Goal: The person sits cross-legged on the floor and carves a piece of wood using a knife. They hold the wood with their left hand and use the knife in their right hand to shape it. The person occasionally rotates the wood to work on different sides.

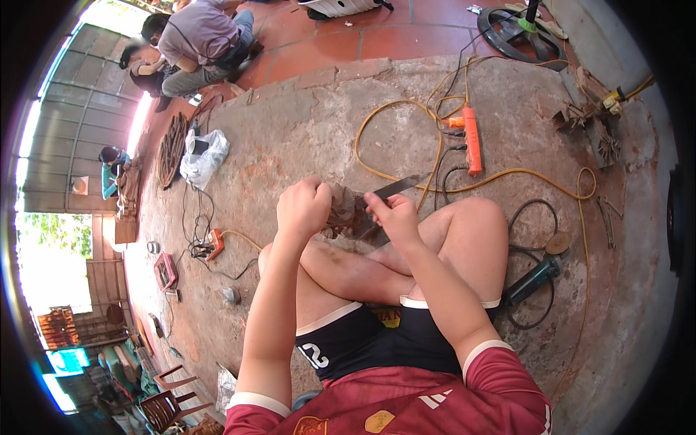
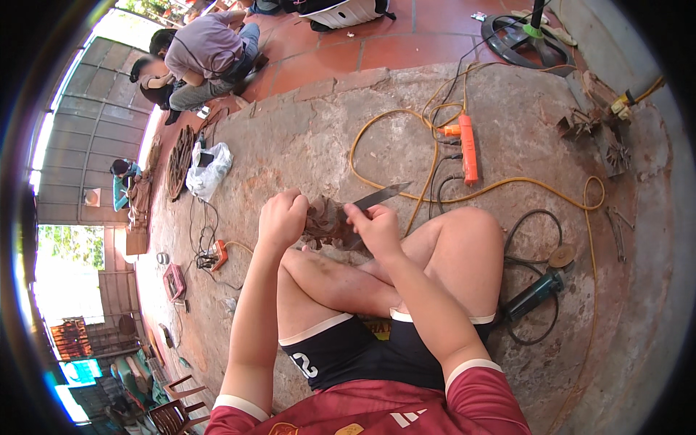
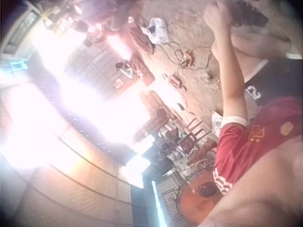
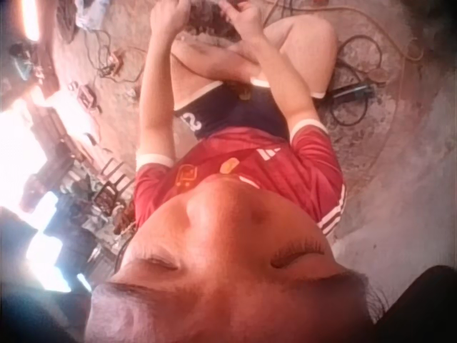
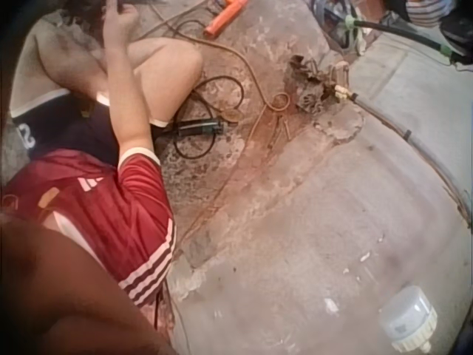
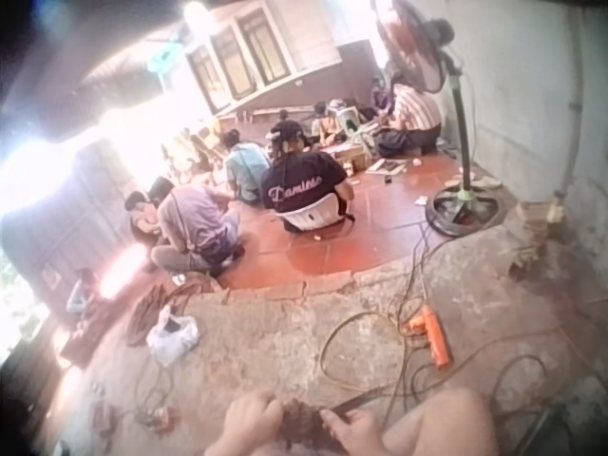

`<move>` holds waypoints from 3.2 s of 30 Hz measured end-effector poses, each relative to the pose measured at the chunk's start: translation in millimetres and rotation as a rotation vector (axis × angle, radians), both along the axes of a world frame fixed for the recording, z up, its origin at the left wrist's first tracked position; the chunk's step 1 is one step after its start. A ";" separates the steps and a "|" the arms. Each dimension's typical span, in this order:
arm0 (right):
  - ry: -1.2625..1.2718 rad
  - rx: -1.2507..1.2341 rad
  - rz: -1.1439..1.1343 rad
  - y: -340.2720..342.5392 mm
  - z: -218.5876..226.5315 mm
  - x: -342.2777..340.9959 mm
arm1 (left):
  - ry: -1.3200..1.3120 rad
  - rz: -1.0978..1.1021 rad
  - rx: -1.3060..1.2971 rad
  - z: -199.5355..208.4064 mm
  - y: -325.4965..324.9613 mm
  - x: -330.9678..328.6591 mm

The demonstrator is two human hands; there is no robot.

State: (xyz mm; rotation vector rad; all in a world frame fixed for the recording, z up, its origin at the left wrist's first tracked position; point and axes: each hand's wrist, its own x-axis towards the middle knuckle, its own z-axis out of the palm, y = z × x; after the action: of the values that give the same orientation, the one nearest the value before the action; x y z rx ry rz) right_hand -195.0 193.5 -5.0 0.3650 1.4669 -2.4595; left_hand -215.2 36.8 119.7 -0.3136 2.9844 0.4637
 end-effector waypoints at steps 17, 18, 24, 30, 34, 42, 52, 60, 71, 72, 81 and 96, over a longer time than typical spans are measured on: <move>0.189 0.352 0.032 -8.9 7.3 -4.0 | 0.009 0.045 0.024 0.7 1.8 1.6; 0.213 0.392 0.068 -10.7 1.0 -3.7 | 0.009 0.038 0.021 0.2 2.4 0.8; 0.264 0.313 -0.067 -4.6 10.3 -7.6 | 0.001 0.052 0.016 2.3 2.0 2.2; 0.170 0.083 0.143 -14.2 4.5 -2.4 | 0.013 0.022 0.005 0.3 2.4 -0.1; 0.265 0.325 0.112 -16.3 -1.1 -7.5 | 0.015 0.031 0.008 0.3 2.5 0.8; 0.301 0.205 0.330 8.9 -3.6 -25.8 | 0.007 -0.084 0.014 4.0 1.6 5.2; 0.374 0.280 0.375 33.5 11.0 -24.1 | 0.044 -0.500 0.111 10.2 23.5 28.9; 0.285 0.304 0.296 40.0 19.4 -17.9 | 0.029 -0.546 0.089 12.5 22.0 37.7; 0.316 0.490 0.401 28.9 26.2 0.9 | 0.102 -0.592 0.049 11.3 26.1 85.8; 0.340 0.586 0.383 29.5 21.1 0.9 | 0.118 -0.612 0.051 10.6 28.8 91.7; 0.287 0.347 0.601 43.7 23.0 5.8 | 0.205 -0.511 0.044 -3.6 56.2 135.6; 0.171 0.444 0.653 35.8 -24.7 -8.6 | 0.278 -0.473 0.035 -8.5 74.1 141.0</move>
State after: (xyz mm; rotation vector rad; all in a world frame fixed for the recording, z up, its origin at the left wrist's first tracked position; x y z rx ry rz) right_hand -203.6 229.3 -29.6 -0.2306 1.8339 -1.6806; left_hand -74.2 110.9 111.2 0.4912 3.1522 0.5365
